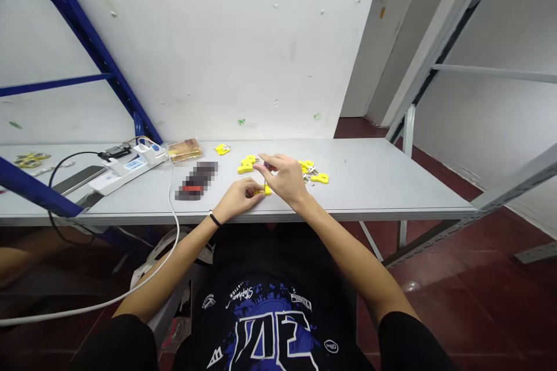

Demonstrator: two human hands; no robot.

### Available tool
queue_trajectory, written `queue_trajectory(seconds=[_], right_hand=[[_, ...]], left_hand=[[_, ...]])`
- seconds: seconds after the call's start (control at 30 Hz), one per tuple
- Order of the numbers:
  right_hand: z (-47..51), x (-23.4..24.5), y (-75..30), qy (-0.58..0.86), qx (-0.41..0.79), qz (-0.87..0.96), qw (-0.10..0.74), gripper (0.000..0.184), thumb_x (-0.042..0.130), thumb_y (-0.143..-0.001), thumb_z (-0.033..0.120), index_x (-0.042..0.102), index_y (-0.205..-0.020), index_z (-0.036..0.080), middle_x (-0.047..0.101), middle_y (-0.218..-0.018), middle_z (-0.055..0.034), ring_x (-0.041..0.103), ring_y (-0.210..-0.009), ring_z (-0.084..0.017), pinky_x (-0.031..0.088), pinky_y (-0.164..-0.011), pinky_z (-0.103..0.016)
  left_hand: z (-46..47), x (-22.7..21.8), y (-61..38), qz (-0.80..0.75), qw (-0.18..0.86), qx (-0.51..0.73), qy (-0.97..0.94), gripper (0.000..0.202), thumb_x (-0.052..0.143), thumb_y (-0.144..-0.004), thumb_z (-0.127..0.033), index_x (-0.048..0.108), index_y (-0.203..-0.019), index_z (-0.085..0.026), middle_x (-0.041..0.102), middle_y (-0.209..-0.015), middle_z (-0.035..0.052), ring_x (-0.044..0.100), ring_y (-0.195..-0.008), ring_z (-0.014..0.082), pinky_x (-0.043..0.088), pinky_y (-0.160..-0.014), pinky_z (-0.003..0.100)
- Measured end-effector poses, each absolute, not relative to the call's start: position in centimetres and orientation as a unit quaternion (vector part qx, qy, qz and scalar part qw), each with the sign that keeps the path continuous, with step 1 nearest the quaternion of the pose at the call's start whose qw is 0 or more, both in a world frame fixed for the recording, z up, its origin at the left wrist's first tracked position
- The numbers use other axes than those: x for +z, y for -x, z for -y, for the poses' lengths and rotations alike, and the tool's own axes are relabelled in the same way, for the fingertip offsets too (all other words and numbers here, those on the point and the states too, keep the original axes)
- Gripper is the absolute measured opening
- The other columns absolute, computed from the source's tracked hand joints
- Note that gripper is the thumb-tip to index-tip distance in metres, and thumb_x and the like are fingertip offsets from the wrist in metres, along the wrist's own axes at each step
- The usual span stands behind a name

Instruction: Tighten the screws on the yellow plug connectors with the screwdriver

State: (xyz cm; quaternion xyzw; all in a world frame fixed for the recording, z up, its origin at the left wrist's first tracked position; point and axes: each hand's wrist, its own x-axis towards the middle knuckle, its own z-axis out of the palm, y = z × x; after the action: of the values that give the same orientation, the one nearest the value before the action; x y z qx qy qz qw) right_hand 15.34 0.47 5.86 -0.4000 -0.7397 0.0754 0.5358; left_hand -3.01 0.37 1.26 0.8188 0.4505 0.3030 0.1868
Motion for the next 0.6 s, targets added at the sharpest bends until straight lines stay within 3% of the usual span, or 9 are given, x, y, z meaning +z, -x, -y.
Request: queue_trajectory(seconds=[0.1,0.27,0.47,0.6], right_hand=[[-0.4,5.5,-15.2,0.392,0.134,0.724,0.552,0.031,0.074,-0.087,0.045,0.080,-0.108,0.023,0.080,-0.086,-0.0066,0.075,-0.073,-0.024,0.063,-0.076,-0.040],[-0.5,4.9,-15.0,0.372,0.193,0.725,0.546,0.035,0.063,-0.093,0.036,0.075,-0.121,0.018,0.080,-0.095,-0.0090,0.077,-0.076,-0.025,0.066,-0.082,-0.043],[-1.4,4.9,-15.3,0.298,0.213,0.786,0.498,0.049,0.049,-0.097,0.025,0.055,-0.146,0.021,0.075,-0.122,-0.0101,0.074,-0.090,-0.021,0.064,-0.088,-0.041],[-1.6,5.2,-15.7,0.293,0.193,0.800,0.487,0.052,0.048,-0.100,0.026,0.048,-0.152,0.025,0.071,-0.127,-0.0113,0.071,-0.102,-0.023,0.061,-0.095,-0.046]], left_hand=[[-0.4,1.2,3.1,-0.454,0.172,0.306,-0.819,0.013,0.069,-0.088,-0.026,0.077,-0.093,-0.017,0.069,-0.090,0.0042,0.063,-0.072,0.0152,0.052,-0.072,0.028],[-0.8,1.0,3.7,-0.487,0.136,0.314,-0.804,0.011,0.067,-0.089,-0.022,0.077,-0.093,-0.018,0.071,-0.092,0.0056,0.066,-0.076,0.0175,0.054,-0.077,0.031],[-1.2,1.2,4.2,-0.484,0.162,0.306,-0.804,0.014,0.068,-0.088,-0.020,0.078,-0.096,-0.018,0.073,-0.096,0.0062,0.067,-0.079,0.0184,0.055,-0.080,0.032],[-1.1,1.3,4.3,-0.472,0.185,0.317,-0.802,0.015,0.067,-0.088,-0.018,0.079,-0.097,-0.018,0.072,-0.098,0.0062,0.067,-0.080,0.0179,0.056,-0.082,0.032]])
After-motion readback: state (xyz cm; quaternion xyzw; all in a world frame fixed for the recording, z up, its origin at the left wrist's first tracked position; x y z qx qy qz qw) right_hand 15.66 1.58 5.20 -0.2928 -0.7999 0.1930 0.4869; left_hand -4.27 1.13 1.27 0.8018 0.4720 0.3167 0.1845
